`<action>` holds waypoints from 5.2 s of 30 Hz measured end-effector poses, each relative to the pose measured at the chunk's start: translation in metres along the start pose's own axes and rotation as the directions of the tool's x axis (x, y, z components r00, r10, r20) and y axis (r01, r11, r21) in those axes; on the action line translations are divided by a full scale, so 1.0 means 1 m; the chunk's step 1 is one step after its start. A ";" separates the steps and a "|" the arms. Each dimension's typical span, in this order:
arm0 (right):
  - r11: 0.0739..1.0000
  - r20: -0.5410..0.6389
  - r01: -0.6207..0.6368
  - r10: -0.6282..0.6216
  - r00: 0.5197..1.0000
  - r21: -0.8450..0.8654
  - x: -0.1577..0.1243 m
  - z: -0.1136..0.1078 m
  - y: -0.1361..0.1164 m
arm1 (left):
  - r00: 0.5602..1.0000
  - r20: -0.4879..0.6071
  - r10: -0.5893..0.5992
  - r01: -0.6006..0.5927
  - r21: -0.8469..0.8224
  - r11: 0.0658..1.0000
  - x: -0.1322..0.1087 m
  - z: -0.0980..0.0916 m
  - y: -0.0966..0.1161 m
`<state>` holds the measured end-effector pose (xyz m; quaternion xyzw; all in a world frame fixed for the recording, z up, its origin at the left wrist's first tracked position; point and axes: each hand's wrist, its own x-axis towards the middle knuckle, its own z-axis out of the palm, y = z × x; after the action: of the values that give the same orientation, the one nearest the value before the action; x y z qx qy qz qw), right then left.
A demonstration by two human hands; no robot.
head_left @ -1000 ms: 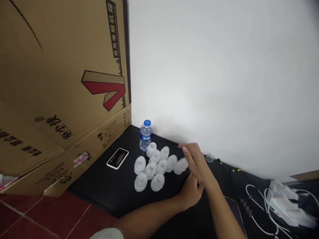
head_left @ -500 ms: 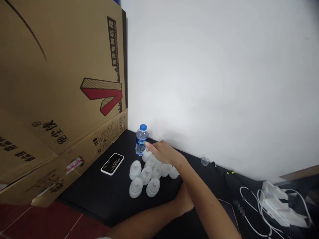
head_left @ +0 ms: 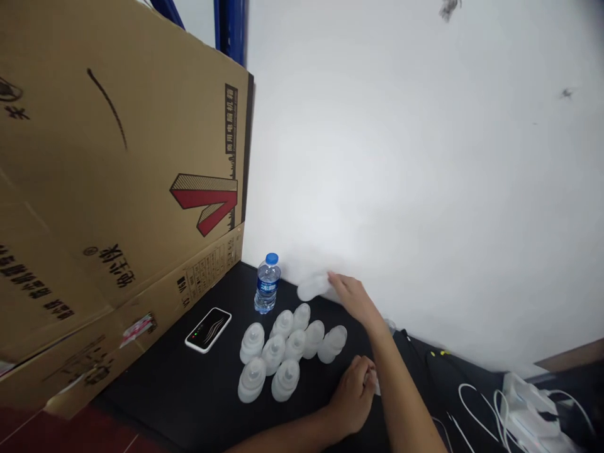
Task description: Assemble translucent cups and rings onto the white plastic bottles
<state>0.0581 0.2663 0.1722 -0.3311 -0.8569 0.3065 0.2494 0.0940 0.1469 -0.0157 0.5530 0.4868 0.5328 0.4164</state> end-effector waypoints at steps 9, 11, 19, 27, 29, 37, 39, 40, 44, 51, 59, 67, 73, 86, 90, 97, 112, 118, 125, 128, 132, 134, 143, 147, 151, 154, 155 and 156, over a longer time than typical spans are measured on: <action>0.563 -0.492 0.146 0.533 0.689 0.814 -0.122 -0.031 0.091 | 0.989 -0.134 -0.058 0.042 -0.123 0.992 0.005 0.005 -0.009; 0.421 -0.414 0.149 0.657 0.630 0.895 -0.146 -0.028 0.099 | 0.983 -0.154 -0.103 0.067 -0.222 0.973 0.005 0.002 -0.008; 0.137 -0.080 -0.055 0.811 0.580 0.989 -0.203 0.022 0.118 | 0.976 -0.122 -0.182 0.108 -0.455 0.884 0.011 -0.003 -0.012; 0.742 -0.361 -0.214 0.530 0.767 0.635 -0.240 0.068 0.104 | 0.949 -0.115 -0.294 0.181 -0.566 0.804 0.015 -0.007 -0.005; 0.841 -0.441 -0.266 0.485 0.755 0.470 -0.238 0.069 0.105 | 0.942 -0.152 -0.300 0.167 -0.563 0.809 0.015 -0.008 -0.003; 0.920 -0.496 -0.301 0.390 0.776 0.252 -0.225 0.086 0.114 | 0.938 -0.249 -0.242 0.104 -0.462 0.881 0.011 -0.011 0.003; 0.929 -0.515 -0.285 0.369 0.774 0.237 -0.228 0.093 0.114 | 0.941 -0.248 -0.233 0.102 -0.448 0.888 0.010 -0.011 0.004; 0.932 -0.533 -0.284 0.361 0.765 0.224 -0.229 0.095 0.114 | 0.942 -0.246 -0.228 0.102 -0.438 0.893 0.009 -0.011 0.005; 0.937 -0.566 -0.279 0.349 0.747 0.208 -0.232 0.095 0.113 | 0.942 -0.243 -0.231 0.113 -0.419 0.901 0.009 -0.012 0.005; 0.957 -0.701 -0.275 0.255 0.666 0.087 -0.230 0.088 0.113 | 0.927 -0.258 -0.272 0.139 -0.437 0.889 0.010 -0.011 -0.002; 0.981 -0.731 -0.194 0.115 0.673 -0.023 -0.234 0.087 0.108 | 0.926 -0.247 -0.284 0.121 -0.521 0.845 0.011 -0.010 -0.009; 0.993 -0.696 -0.114 0.057 0.715 -0.036 -0.236 0.091 0.125 | 0.925 -0.213 -0.314 0.130 -0.602 0.788 0.013 -0.009 -0.011; 0.992 -0.708 -0.115 0.113 0.697 0.046 -0.237 0.093 0.126 | 0.924 -0.175 -0.340 0.120 -0.711 0.693 0.015 -0.009 -0.013; 0.986 -0.694 -0.145 0.047 0.719 -0.084 -0.241 0.088 0.132 | 0.929 -0.205 -0.307 0.094 -0.673 0.734 0.015 -0.009 -0.005; 0.985 -0.679 -0.168 0.102 0.727 -0.032 -0.241 0.086 0.126 | 0.927 -0.215 -0.307 0.097 -0.653 0.751 0.015 -0.009 -0.004; 0.898 -0.586 -0.389 0.430 0.687 0.204 -0.239 0.083 0.115 | 0.923 -0.187 -0.337 0.117 -0.699 0.706 0.017 -0.008 -0.010; 0.923 -0.573 -0.355 0.374 0.729 0.151 -0.243 0.080 0.117 | 0.921 -0.229 -0.316 0.101 -0.641 0.761 0.017 -0.010 -0.007; 0.885 -0.530 -0.452 0.436 0.727 0.109 -0.241 0.080 0.118 | 0.917 -0.192 -0.349 0.104 -0.730 0.676 0.019 -0.009 -0.011; 0.991 -0.646 -0.086 0.000 0.763 -0.101 -0.238 0.084 0.129 | 0.904 -0.218 -0.369 0.077 -0.765 0.640 0.019 -0.011 -0.007; 0.982 -0.646 -0.180 0.099 0.757 -0.061 -0.240 0.082 0.126 | 0.908 -0.219 -0.357 0.075 -0.753 0.654 0.019 -0.010 -0.006; 0.922 -0.560 -0.382 0.350 0.751 0.063 -0.243 0.079 0.119 | 0.913 -0.237 -0.331 0.076 -0.700 0.710 0.018 -0.009 -0.010; 0.897 -0.535 -0.434 0.410 0.739 0.087 -0.243 0.078 0.118 | 0.914 -0.244 -0.325 0.082 -0.674 0.734 0.019 -0.008 -0.012; 0.947 -0.643 -0.321 0.264 0.719 0.029 -0.236 0.079 0.121 | 0.926 -0.191 -0.325 0.092 -0.721 0.686 0.019 -0.010 -0.012; 0.915 -0.580 -0.403 0.323 0.748 -0.011 -0.241 0.075 0.118 | 0.932 -0.160 -0.326 0.113 -0.726 0.678 0.019 -0.011 -0.010; 0.901 -0.547 -0.433 0.348 0.761 -0.030 -0.240 0.077 0.118 | 0.920 -0.170 -0.353 0.123 -0.730 0.673 0.022 -0.012 -0.009; 0.907 -0.565 -0.420 0.336 0.753 -0.021 -0.239 0.079 0.119 | 0.909 -0.186 -0.373 0.123 -0.735 0.666 0.024 -0.012 -0.008; 0.906 -0.558 -0.422 0.342 0.756 -0.017 -0.239 0.079 0.118 | 0.908 -0.189 -0.374 0.120 -0.737 0.665 0.024 -0.012 -0.009; 0.903 -0.544 -0.429 0.352 0.762 -0.017 -0.239 0.078 0.118 | 0.909 -0.188 -0.372 0.119 -0.738 0.664 0.023 -0.012 -0.009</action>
<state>0.2143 0.1361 -0.0168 -0.5905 -0.6860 0.1875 0.3815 0.0804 0.1707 -0.0191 0.1815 0.3748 0.6998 0.5804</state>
